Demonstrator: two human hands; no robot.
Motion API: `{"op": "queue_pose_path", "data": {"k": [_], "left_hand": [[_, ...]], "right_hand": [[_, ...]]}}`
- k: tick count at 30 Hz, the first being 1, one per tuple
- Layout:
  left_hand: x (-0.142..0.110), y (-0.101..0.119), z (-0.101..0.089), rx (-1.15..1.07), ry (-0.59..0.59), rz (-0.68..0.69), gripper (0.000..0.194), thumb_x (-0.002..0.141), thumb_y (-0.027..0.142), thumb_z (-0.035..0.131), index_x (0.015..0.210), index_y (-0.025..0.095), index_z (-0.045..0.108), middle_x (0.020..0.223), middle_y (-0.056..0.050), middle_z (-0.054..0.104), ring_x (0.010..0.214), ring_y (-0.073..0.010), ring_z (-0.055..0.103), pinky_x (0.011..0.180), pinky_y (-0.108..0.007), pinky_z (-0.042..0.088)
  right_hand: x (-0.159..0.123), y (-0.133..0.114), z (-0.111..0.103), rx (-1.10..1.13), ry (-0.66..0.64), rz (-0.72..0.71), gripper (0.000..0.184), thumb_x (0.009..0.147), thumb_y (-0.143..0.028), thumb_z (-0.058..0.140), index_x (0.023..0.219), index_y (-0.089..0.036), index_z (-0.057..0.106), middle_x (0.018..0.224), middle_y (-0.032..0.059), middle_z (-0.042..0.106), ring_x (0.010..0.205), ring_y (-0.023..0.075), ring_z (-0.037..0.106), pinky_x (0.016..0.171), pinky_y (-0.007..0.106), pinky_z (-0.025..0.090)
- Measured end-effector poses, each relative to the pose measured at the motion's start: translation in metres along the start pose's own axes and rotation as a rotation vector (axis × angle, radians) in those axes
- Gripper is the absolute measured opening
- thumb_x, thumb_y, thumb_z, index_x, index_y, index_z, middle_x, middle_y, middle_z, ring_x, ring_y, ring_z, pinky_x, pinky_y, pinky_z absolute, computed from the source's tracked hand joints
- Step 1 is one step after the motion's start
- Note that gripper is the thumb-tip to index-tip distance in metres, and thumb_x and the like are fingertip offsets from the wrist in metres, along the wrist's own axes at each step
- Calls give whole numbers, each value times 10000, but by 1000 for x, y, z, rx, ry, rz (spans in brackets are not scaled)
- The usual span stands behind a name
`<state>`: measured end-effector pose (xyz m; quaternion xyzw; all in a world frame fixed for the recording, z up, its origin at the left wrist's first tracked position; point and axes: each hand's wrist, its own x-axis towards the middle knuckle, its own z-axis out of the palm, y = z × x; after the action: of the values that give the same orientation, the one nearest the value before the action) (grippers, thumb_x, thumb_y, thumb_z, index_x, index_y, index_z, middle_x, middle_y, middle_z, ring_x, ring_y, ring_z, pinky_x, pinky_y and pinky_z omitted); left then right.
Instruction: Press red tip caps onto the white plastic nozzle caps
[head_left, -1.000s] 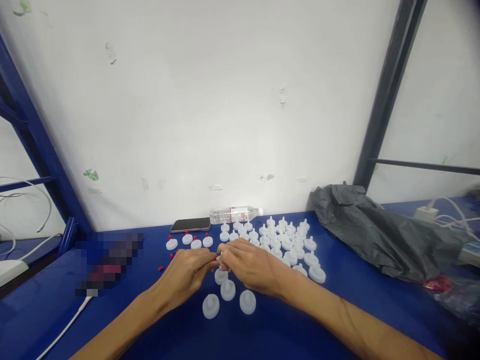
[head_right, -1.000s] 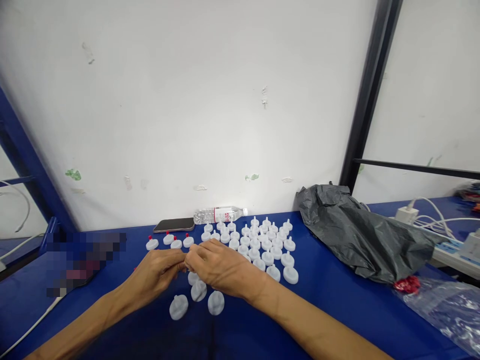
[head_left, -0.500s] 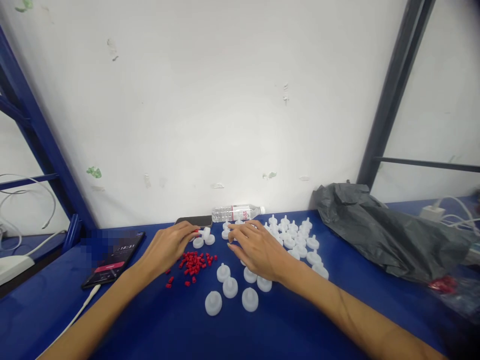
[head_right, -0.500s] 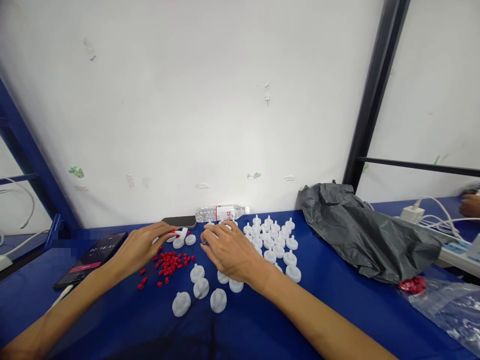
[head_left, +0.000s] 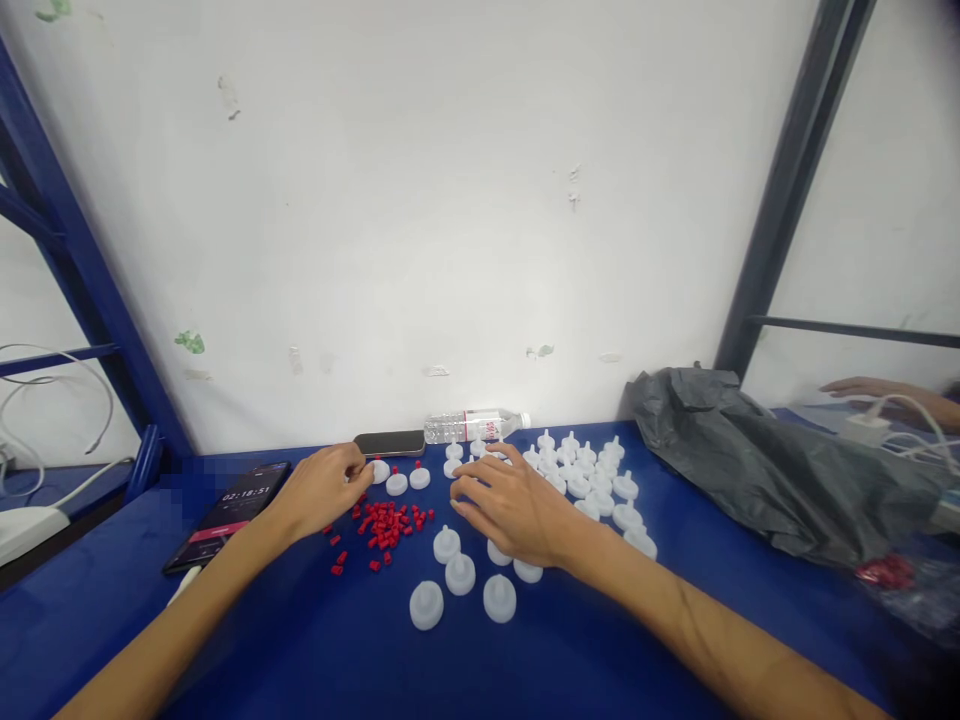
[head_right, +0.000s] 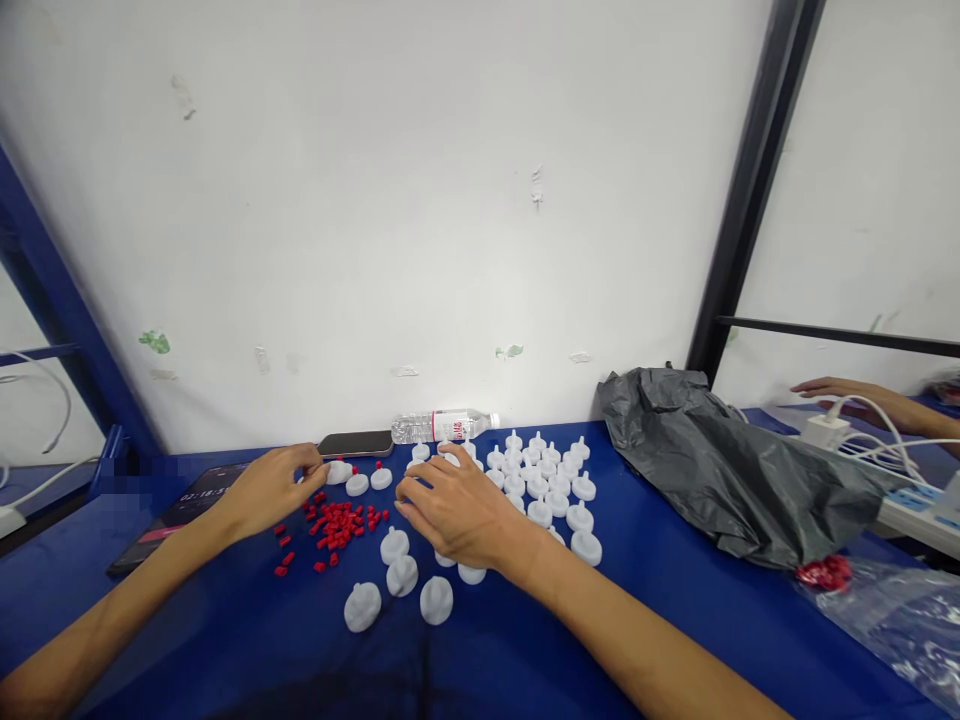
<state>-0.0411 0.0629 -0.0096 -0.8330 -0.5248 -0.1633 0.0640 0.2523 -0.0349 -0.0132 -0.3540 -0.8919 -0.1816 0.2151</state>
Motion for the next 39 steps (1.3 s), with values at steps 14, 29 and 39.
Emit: {"op": "queue_pose_path", "data": {"k": [14,29,39], "left_hand": [[0,0,3,80,-76,-56,253,915,394,438,847,252,637,969,-58,728,904,-286,676,713,-357,433],[-2,-2,-2,97,-95,-48,266,915,398,423,895,268,655,976,-44,732,863,-272,674,678,-346,421],[-3,-2,-3,96,-122,-34,276,919,396,433,902,255,669,995,-68,741,888,-282,682,695,-348,435]], "right_hand": [[1,2,-4,-81,25,51,324,1065,-303,334,965,-198,625,912,35,698,861,169,614,1081,394,293],[-1,6,2,-150,-188,82,351,1032,-316,403,825,-199,660,537,-9,629,464,142,497,937,364,354],[0,5,-8,-101,-174,6,357,1040,-362,402,888,-198,680,622,15,684,539,159,577,930,395,364]]}}
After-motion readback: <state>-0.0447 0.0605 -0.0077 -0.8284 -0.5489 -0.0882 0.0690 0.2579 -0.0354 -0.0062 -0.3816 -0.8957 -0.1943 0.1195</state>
